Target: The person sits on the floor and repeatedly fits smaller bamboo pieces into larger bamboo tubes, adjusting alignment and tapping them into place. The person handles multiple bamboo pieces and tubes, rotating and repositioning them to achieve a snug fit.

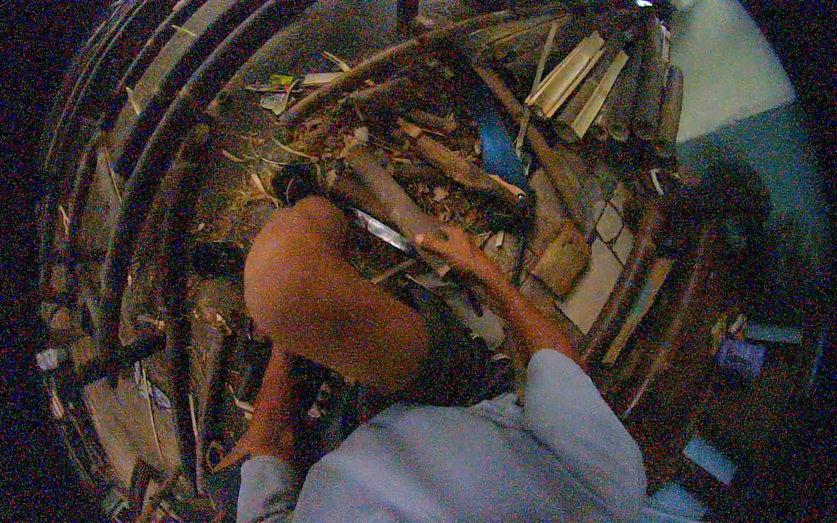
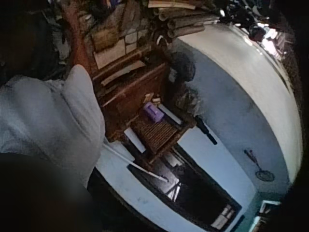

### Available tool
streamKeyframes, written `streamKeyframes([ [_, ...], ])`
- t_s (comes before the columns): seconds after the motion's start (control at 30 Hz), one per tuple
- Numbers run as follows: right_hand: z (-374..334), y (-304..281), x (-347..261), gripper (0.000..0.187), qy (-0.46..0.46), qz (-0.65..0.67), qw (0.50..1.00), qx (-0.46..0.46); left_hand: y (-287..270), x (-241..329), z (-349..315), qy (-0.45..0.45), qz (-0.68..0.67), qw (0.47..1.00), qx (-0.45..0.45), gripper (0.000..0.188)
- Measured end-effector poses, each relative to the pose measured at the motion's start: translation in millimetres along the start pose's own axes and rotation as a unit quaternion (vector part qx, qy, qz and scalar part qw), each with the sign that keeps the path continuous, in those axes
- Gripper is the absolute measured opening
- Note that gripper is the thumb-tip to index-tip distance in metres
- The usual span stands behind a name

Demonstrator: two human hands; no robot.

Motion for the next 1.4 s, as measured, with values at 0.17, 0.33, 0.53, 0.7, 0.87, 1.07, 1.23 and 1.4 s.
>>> streamKeyframes([
  [0.17, -13.9, 4.8, -32.3, 0.067, -0.07, -0.144, 0.982, 0.103, -7.9, -1.1, -2.9, 0.048, -0.024, 0.994, 0.092, 0.064],
  [0.33, -35.6, -13.0, -102.8, 0.067, -0.229, -0.303, 0.903, 0.199, -58.3, 13.3, 0.1, 0.087, -0.277, 0.946, 0.146, 0.06],
  [0.53, -58.7, -35.9, -213.0, 0.063, -0.297, -0.412, 0.836, 0.207, -159.1, 51.9, -1.3, 0.123, -0.297, 0.894, 0.312, 0.067],
  [0.7, -77.6, -26.0, -296.0, 0.059, -0.368, -0.46, 0.791, 0.166, -259.7, 76.9, -19.8, 0.172, -0.244, 0.848, 0.439, 0.081],
  [0.87, -87.1, 18.1, -331.4, 0.054, -0.528, -0.494, 0.673, 0.154, -329.2, 55.1, -16.2, 0.174, -0.038, 0.852, 0.492, 0.081],
  [1.07, -44.6, -15.3, -286.6, 0.048, -0.519, -0.191, 0.822, 0.134, -296.0, 22.7, -26.3, 0.153, -0.519, 0.816, 0.204, 0.064],
  [1.23, 35.3, -29.7, -111.3, 0.068, -0.225, -0.483, 0.816, 0.223, -245.5, -2.0, -36.3, -0.034, -0.518, 0.836, 0.177, 0.069],
  [1.4, 58.7, -7.3, 40.7, 0.077, -0.054, -0.393, 0.914, 0.083, -199.4, -32.9, -13.7, -0.081, -0.554, 0.802, 0.206, 0.077],
])
Point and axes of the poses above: each hand's wrist, its own z-axis towards the middle knuckle, its own y-axis out of the palm, x = y × z, the point moved 1 cm from there along z, towards the middle knuckle, and after that the axes turned 11 degrees about -x, right-handed, at the moved point
